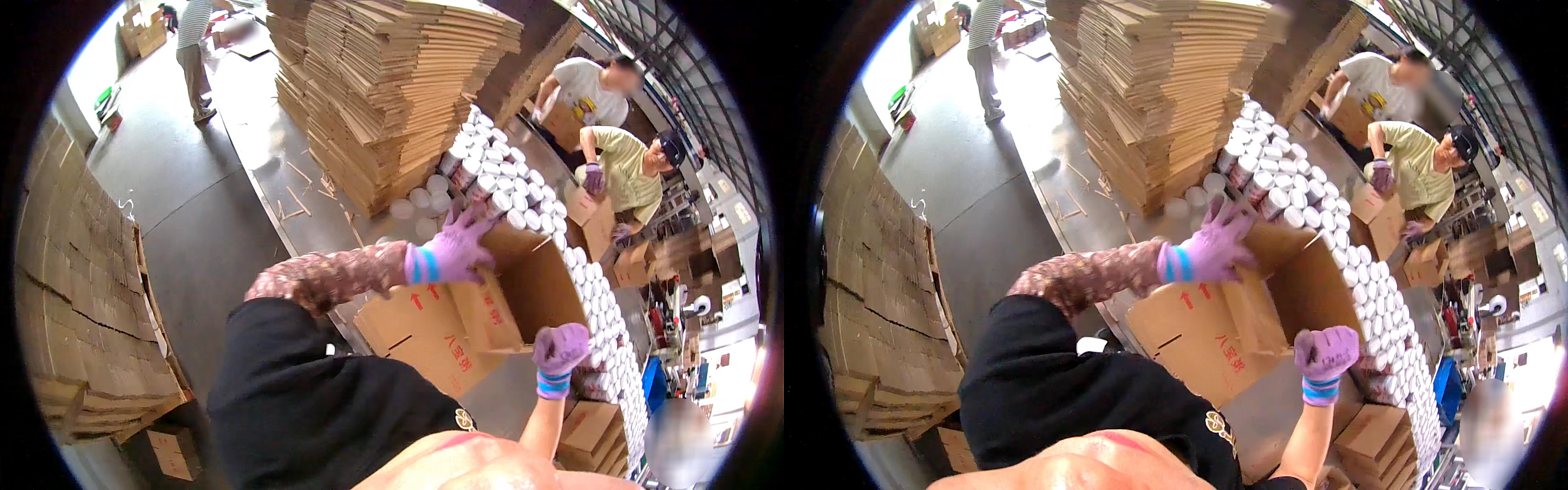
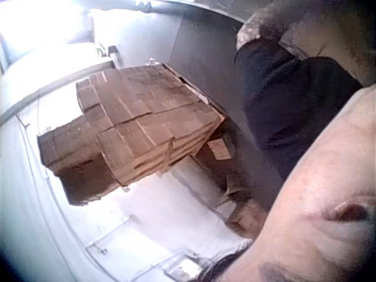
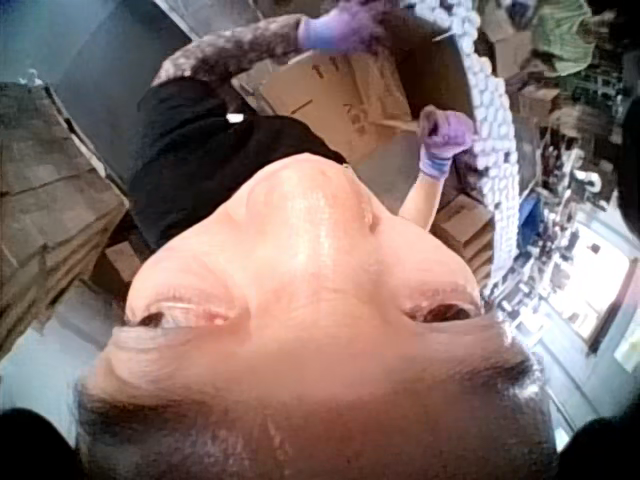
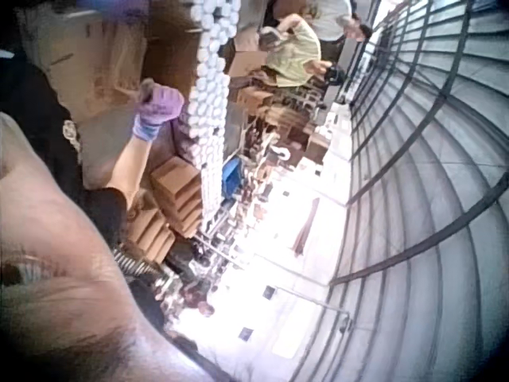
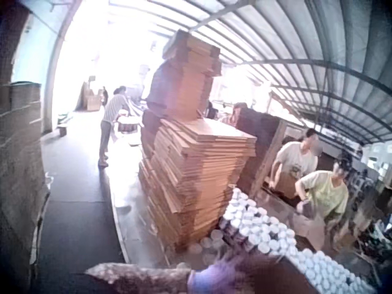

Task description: The person packs cylindrical cans into cardboard boxes on a conveyor belt. They pick cans from the belt, place them into boxes, and then fold and close the boxes before moving them aside.

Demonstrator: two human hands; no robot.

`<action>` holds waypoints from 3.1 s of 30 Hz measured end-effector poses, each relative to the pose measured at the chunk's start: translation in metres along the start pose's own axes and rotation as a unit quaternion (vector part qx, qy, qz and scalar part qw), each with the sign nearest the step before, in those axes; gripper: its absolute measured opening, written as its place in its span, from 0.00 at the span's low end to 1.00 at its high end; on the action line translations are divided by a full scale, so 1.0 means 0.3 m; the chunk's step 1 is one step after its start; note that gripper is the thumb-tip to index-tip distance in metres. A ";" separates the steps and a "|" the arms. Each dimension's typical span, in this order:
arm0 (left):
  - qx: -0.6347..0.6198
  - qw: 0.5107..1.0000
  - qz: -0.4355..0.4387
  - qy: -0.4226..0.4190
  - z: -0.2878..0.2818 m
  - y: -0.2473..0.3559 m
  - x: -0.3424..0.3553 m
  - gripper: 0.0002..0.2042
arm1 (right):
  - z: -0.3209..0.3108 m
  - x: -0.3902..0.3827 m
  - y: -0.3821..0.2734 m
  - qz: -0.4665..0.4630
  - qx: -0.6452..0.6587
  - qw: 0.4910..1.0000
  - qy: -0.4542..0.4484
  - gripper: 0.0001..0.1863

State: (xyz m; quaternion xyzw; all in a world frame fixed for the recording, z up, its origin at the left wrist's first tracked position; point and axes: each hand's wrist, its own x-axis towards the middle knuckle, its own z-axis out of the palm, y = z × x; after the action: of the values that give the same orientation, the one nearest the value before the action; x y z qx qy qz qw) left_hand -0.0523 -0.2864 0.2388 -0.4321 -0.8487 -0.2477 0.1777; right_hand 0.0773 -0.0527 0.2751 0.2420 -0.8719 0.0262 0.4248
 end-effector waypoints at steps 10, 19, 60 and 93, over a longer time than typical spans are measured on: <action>-0.006 0.947 0.049 -0.317 0.013 -0.016 0.136 0.27 | 0.203 0.122 0.003 -0.019 -0.174 0.982 -0.076 0.25; -0.276 0.940 -0.147 -0.136 0.156 -0.062 0.060 0.38 | 0.147 -0.114 -0.075 0.102 0.032 0.969 -0.224 0.33; 0.113 0.956 0.269 0.014 0.731 -0.311 0.434 0.24 | 0.757 -0.275 0.556 0.110 -0.124 0.964 -0.207 0.46; 0.203 0.951 0.188 -0.134 0.480 -0.392 0.555 0.35 | 0.695 0.147 0.322 0.351 -0.198 0.811 -0.425 0.48</action>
State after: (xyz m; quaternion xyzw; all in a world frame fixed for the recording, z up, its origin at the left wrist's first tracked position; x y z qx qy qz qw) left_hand -0.2553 -0.1554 0.1761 -0.5680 -0.8004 0.0282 0.1897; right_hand -0.1405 -0.0376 0.1907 -0.1832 -0.9773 -0.1053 0.0130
